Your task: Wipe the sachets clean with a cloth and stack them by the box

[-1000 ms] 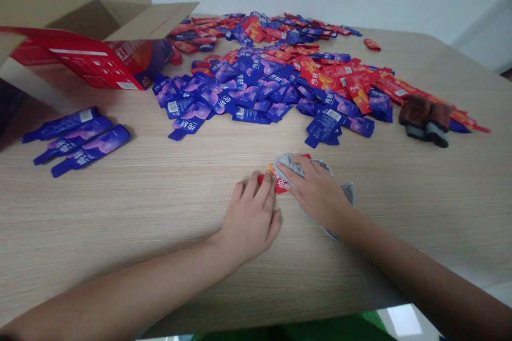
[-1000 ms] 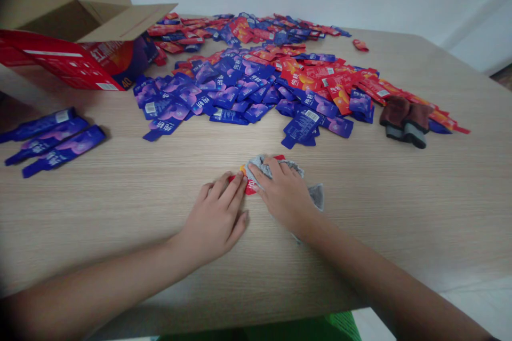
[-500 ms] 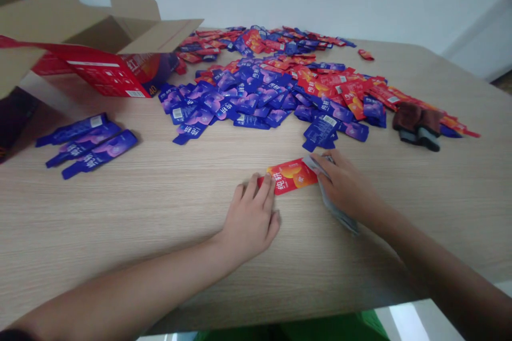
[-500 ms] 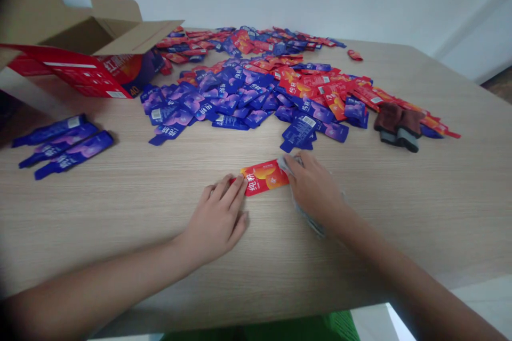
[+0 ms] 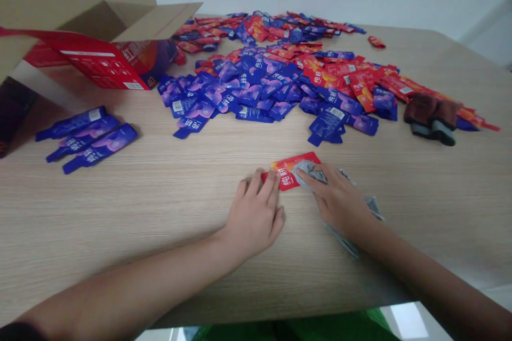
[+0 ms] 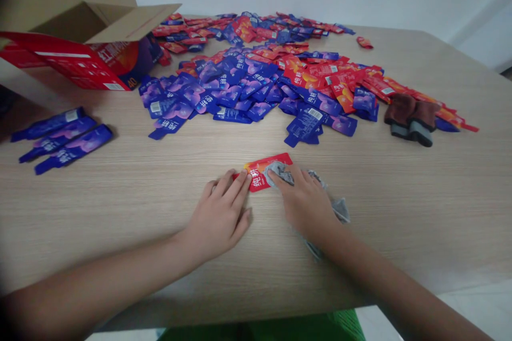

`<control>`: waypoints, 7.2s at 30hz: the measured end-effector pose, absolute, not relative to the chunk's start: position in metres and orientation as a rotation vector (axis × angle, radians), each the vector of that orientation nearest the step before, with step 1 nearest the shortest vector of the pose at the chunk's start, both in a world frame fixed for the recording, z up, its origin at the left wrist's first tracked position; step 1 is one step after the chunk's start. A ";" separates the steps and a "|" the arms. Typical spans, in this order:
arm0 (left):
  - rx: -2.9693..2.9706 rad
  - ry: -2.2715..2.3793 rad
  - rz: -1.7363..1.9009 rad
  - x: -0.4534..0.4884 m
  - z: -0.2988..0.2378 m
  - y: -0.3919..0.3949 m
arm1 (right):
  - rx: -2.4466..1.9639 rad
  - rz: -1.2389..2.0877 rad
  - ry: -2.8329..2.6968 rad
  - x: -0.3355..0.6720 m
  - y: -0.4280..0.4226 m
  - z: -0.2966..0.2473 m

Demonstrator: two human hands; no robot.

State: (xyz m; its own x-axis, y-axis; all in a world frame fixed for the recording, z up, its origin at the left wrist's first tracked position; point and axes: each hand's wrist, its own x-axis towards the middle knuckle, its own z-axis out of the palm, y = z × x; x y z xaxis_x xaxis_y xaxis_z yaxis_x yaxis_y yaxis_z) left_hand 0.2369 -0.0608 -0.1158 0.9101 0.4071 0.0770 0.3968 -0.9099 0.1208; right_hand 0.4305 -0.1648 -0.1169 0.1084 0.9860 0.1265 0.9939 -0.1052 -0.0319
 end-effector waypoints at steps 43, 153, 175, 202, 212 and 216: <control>2.999 0.625 0.188 0.236 -0.118 -0.062 | -2.247 -0.315 -2.095 0.420 -0.136 -0.117; 3.029 0.601 0.155 0.237 -0.115 -0.062 | -2.019 -0.053 -1.926 0.429 -0.117 -0.118; 3.063 0.621 0.179 0.235 -0.119 -0.065 | -1.901 0.037 -1.918 0.437 -0.116 -0.092; 3.047 0.622 0.182 0.236 -0.119 -0.065 | -2.110 0.069 -1.757 0.479 -0.131 -0.105; 3.040 0.601 0.157 0.237 -0.116 -0.063 | -1.955 0.101 -1.991 0.428 -0.126 -0.109; 3.037 0.589 0.171 0.237 -0.117 -0.062 | -1.980 0.106 -1.907 0.447 -0.133 -0.115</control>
State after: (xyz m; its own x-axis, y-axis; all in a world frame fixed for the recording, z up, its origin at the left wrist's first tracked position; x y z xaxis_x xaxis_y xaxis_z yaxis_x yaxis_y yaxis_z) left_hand 0.2368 -0.0625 -0.1170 0.9216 0.3749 0.0999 0.3702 -0.9268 0.0630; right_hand 0.4471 -0.1326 -0.1147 0.0727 0.9749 0.2102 0.9455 -0.0003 -0.3255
